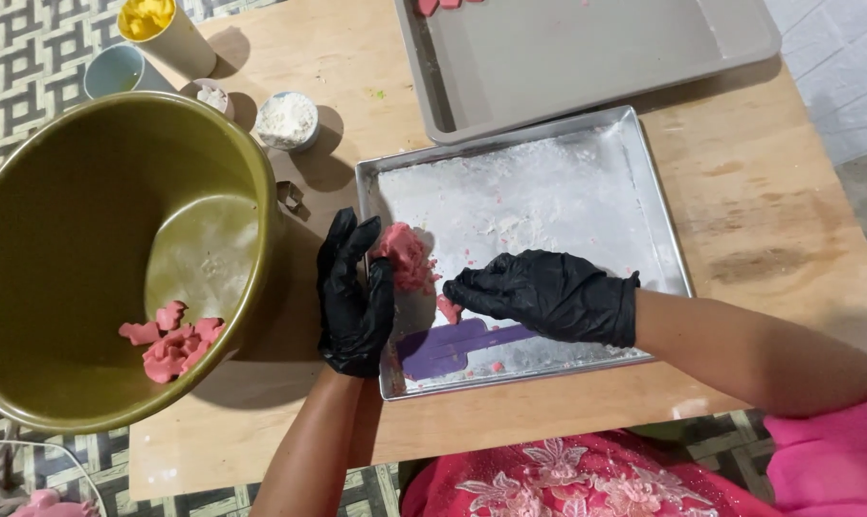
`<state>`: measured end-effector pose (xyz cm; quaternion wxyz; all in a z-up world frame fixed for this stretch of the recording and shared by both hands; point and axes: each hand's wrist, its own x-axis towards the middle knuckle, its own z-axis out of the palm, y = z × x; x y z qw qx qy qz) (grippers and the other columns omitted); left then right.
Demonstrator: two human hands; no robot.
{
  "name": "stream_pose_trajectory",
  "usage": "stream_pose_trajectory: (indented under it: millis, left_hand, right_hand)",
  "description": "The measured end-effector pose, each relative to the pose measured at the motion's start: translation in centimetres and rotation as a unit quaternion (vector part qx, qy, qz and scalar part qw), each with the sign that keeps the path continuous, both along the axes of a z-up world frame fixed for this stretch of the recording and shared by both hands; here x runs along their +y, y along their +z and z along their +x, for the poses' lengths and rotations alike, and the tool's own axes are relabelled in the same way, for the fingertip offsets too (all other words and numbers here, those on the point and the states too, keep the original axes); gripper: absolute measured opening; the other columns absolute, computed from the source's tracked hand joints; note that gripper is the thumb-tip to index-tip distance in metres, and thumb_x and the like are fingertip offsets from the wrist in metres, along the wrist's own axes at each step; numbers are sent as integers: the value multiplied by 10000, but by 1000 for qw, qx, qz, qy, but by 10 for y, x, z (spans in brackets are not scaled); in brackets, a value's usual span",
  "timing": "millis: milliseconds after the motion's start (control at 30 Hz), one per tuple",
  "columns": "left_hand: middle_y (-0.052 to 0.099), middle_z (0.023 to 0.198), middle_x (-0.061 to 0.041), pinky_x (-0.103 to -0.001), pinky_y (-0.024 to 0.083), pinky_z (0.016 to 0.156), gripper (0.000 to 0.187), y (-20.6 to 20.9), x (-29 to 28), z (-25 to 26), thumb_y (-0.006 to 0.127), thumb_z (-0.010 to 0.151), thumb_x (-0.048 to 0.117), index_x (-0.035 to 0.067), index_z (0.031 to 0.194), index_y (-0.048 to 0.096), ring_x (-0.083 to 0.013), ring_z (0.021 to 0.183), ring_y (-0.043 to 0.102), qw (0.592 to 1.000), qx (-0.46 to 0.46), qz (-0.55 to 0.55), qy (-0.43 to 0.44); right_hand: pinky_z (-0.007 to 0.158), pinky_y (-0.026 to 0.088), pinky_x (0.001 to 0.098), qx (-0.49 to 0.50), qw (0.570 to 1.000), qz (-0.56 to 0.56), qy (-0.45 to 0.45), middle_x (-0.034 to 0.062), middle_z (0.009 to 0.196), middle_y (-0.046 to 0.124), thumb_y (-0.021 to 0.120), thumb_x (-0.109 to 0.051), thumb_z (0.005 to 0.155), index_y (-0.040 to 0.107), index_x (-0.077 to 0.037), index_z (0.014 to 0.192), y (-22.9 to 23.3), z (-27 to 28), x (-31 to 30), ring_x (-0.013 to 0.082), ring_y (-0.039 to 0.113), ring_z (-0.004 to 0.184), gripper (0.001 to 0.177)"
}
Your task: Cutting small shapes from pink dough using a cookie cutter on a floured tray
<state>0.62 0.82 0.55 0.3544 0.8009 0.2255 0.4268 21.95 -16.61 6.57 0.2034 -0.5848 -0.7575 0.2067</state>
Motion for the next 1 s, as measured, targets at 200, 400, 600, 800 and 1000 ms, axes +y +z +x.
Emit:
stream_pose_trajectory:
  millis: [200,400,600,800,1000]
  left_hand:
    - [505,1511,-185,-468,367,1207,389,2,-2,1,634,991,87,116,1378,663,-378,1450,463,1000,-13,2,6]
    - [519,1495,-199,-474,377,1200,386,6,-3,1,647,984,60,105,1367,670,-390,1432,481,1000,-11,11,10]
    - [499,1524,-194,-481,348,1220,401,3,-1,0,635,980,67,101,1379,661,-380,1462,442,1000,9,0,3]
    - [497,1524,-194,-489,340,1223,407,0,-2,1,626,983,77,99,1388,652,-382,1467,432,1000,12,-22,4]
    - [528,1512,-167,-475,300,1248,401,-6,5,-3,632,1002,104,104,1402,641,-353,1492,416,998,15,-41,-45]
  right_hand:
    - [822,560,380,8,1000,-21,-4,68,1204,732,515,-253,1026,567,-191,1439,-3,0,-1,272,703,1026,420]
    - [795,565,373,18,999,-39,-11,62,1172,754,520,-276,1025,590,-203,1426,-5,0,-1,267,712,998,413]
    - [767,570,366,27,998,-58,-25,55,1140,775,525,-300,1024,612,-215,1413,-9,0,-3,263,721,969,407]
    - [695,543,374,-155,975,153,30,72,1241,680,552,-263,1019,500,-189,1503,-48,9,-10,269,674,950,492]
    - [731,546,320,-55,995,65,55,11,1129,712,541,-241,1003,474,-208,1519,-22,9,-3,228,684,923,522]
